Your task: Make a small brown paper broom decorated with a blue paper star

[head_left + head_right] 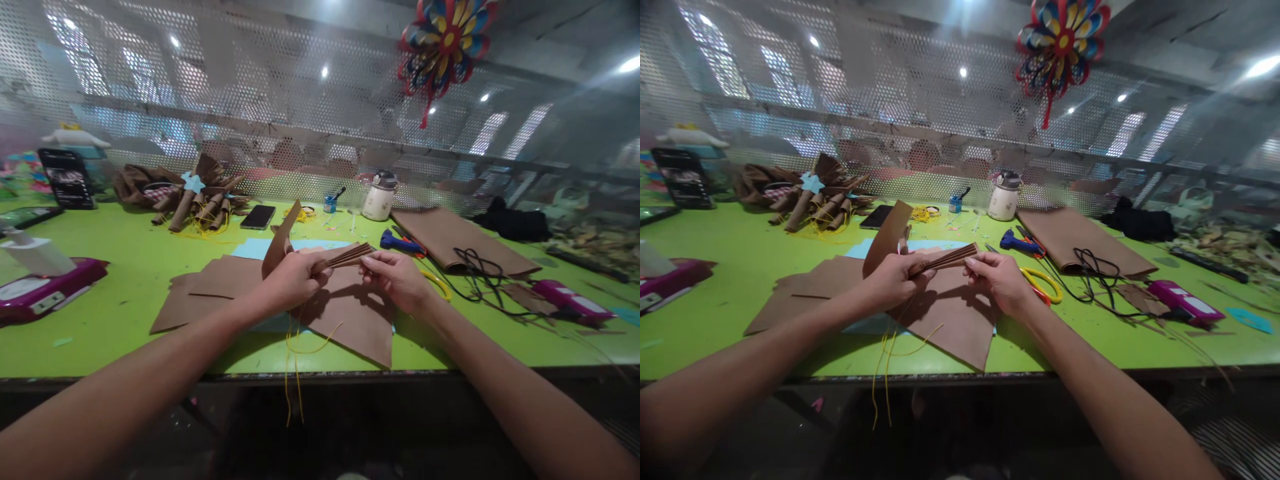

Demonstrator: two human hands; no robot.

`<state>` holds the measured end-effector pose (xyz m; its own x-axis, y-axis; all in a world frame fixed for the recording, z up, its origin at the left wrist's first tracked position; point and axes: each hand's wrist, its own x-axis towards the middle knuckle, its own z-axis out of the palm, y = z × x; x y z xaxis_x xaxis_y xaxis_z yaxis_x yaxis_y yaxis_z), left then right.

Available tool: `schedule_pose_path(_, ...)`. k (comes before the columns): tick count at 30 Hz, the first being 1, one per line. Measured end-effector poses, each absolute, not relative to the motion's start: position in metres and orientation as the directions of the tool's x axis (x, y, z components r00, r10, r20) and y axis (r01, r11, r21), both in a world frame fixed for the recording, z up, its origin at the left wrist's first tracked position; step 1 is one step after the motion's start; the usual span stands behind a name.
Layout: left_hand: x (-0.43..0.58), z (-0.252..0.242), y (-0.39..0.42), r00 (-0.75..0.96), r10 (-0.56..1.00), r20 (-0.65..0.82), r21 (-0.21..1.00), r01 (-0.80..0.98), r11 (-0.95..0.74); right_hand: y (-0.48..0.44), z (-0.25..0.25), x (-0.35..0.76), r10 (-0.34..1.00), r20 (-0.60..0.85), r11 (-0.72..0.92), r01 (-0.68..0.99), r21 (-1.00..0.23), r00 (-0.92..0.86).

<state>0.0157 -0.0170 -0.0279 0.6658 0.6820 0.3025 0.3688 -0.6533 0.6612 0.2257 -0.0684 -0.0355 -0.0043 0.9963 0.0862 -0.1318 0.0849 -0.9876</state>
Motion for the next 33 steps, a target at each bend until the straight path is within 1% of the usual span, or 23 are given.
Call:
schedule_pose_path(3, 0.017, -0.026, -0.02, 0.661, 0.665, 0.346, 0.598, 0.391, -0.7, -0.069, -0.035, 0.225, 0.995, 0.095, 0.092, -0.142, -0.986, -0.011)
schedule_pose_path(5, 0.018, -0.024, -0.022, 0.68, 0.651, 0.338, 0.603, 0.375, -0.704, -0.069, -0.035, 0.226, 0.993, 0.113, 0.11, -0.136, -0.985, -0.019)
schedule_pose_path(7, 0.019, -0.022, -0.023, 0.686, 0.658, 0.312, 0.641, 0.36, -0.678, -0.068, -0.036, 0.226, 0.991, 0.132, 0.127, -0.13, -0.983, -0.027)
schedule_pose_path(11, 0.02, -0.017, -0.024, 0.695, 0.689, 0.209, 0.755, 0.333, -0.565, -0.067, -0.037, 0.227, 0.986, 0.159, 0.15, -0.13, -0.98, -0.054)
schedule_pose_path(18, 0.017, -0.013, -0.023, 0.708, 0.7, 0.095, 0.884, 0.262, -0.386, -0.068, -0.039, 0.227, 0.991, 0.102, 0.093, -0.107, -0.99, -0.089)
schedule_pose_path(22, 0.017, -0.015, -0.023, 0.747, 0.663, 0.036, 0.936, 0.208, -0.285, -0.069, -0.039, 0.227, 0.985, 0.12, 0.108, -0.105, -0.989, -0.123)
schedule_pose_path(25, 0.017, -0.015, -0.024, 0.758, 0.652, -0.016, 0.957, 0.2, -0.208, -0.069, -0.039, 0.227, 0.984, 0.122, 0.108, -0.113, -0.988, -0.131)
schedule_pose_path(29, 0.016, -0.017, -0.023, 0.751, 0.658, -0.065, 0.957, 0.233, -0.171, -0.068, -0.039, 0.227, 0.984, 0.111, 0.093, -0.128, -0.987, -0.138)
schedule_pose_path(33, 0.015, -0.022, -0.021, 0.766, 0.635, -0.094, 0.969, 0.217, -0.119, -0.067, -0.042, 0.226, 0.983, 0.098, 0.074, -0.151, -0.986, -0.158)
